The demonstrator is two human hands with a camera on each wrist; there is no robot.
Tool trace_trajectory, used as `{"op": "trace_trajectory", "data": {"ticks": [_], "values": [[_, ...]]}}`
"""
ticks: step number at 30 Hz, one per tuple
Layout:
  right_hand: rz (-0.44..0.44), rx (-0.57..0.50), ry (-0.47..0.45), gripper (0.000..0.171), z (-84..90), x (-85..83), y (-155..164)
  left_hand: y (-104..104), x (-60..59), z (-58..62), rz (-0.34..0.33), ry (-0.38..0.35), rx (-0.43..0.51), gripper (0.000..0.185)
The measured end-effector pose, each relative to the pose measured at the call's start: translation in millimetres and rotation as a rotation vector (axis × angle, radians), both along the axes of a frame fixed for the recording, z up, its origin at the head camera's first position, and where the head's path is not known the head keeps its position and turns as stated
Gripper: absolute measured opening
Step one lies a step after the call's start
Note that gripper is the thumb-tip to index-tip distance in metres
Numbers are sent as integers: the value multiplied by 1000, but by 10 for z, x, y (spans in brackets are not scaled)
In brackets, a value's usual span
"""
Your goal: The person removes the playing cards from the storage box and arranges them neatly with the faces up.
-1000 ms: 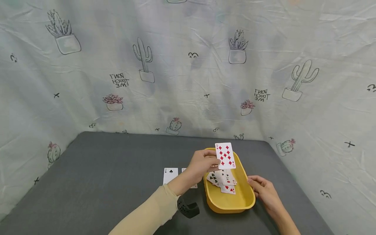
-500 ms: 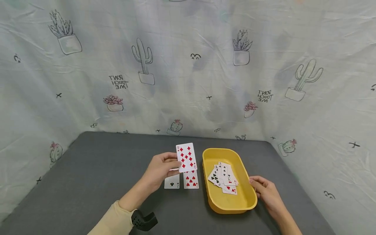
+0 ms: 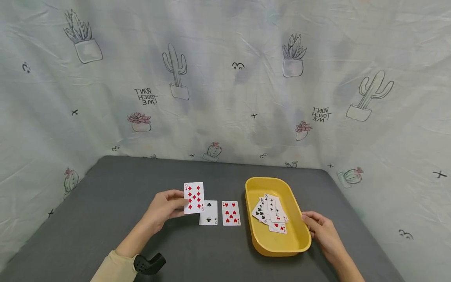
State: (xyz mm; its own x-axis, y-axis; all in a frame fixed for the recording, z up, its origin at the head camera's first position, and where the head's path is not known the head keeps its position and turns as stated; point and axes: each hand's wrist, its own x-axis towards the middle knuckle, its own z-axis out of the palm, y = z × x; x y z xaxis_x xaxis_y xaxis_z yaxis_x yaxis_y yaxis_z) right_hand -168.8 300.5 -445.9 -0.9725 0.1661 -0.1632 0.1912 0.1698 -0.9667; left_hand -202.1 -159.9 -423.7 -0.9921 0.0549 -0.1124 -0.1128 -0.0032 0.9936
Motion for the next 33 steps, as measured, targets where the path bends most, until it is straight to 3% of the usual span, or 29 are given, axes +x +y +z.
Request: {"op": "trace_trajectory", "data": {"ticks": [9,15,33], "values": [[4,11,-1,45,-10,2,30,-259,-122,-211,-14,-61,-143,33],[9,7,-8,45,-25,-8,28,-300,-154,-333,-38,-82,-143,30],[8,13,-2,43,-37,-26,8,-270,-151,-412,-18,-69,-217,26]]}}
